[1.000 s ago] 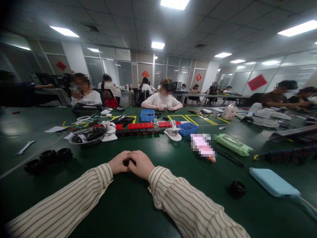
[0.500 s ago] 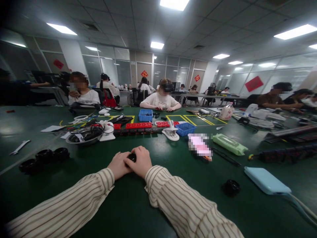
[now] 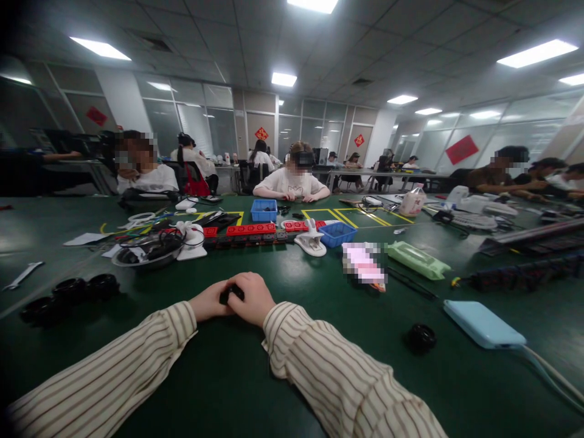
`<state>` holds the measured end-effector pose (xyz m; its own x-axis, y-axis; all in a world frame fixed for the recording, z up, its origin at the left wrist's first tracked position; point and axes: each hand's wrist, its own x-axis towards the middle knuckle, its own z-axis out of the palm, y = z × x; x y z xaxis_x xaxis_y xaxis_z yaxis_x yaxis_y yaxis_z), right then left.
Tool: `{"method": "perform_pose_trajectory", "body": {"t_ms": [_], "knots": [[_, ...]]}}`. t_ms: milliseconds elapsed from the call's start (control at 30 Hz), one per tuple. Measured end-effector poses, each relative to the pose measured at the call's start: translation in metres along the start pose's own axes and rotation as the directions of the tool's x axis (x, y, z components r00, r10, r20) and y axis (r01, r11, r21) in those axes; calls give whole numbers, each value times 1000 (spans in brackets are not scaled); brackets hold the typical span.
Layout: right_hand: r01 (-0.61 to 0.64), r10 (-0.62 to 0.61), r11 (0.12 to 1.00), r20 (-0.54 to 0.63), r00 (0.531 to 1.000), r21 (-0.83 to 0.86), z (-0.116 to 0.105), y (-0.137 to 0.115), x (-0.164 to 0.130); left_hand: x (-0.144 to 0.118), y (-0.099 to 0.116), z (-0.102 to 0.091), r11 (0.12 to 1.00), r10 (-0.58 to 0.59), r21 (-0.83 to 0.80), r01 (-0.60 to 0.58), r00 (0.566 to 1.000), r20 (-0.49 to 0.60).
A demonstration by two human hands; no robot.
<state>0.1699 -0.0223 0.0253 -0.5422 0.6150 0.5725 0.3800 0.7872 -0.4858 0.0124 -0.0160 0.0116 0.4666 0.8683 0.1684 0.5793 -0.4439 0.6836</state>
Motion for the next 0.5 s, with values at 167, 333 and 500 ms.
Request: {"method": "perform_pose_trajectory", "body": {"t_ms": [167, 333, 500], "knots": [[-133, 126, 989, -114, 986, -62, 0, -3, -1, -5, 7, 7, 946, -59, 304, 111, 983, -174], [-215, 204, 970, -99, 974, -113, 4, 0, 0, -6, 13, 12, 862, -128, 460, 214, 969, -213], [-137, 134, 988, -51, 990, -64, 4, -1, 2, -2, 10, 6, 906, -107, 396, 149, 986, -126]]}}
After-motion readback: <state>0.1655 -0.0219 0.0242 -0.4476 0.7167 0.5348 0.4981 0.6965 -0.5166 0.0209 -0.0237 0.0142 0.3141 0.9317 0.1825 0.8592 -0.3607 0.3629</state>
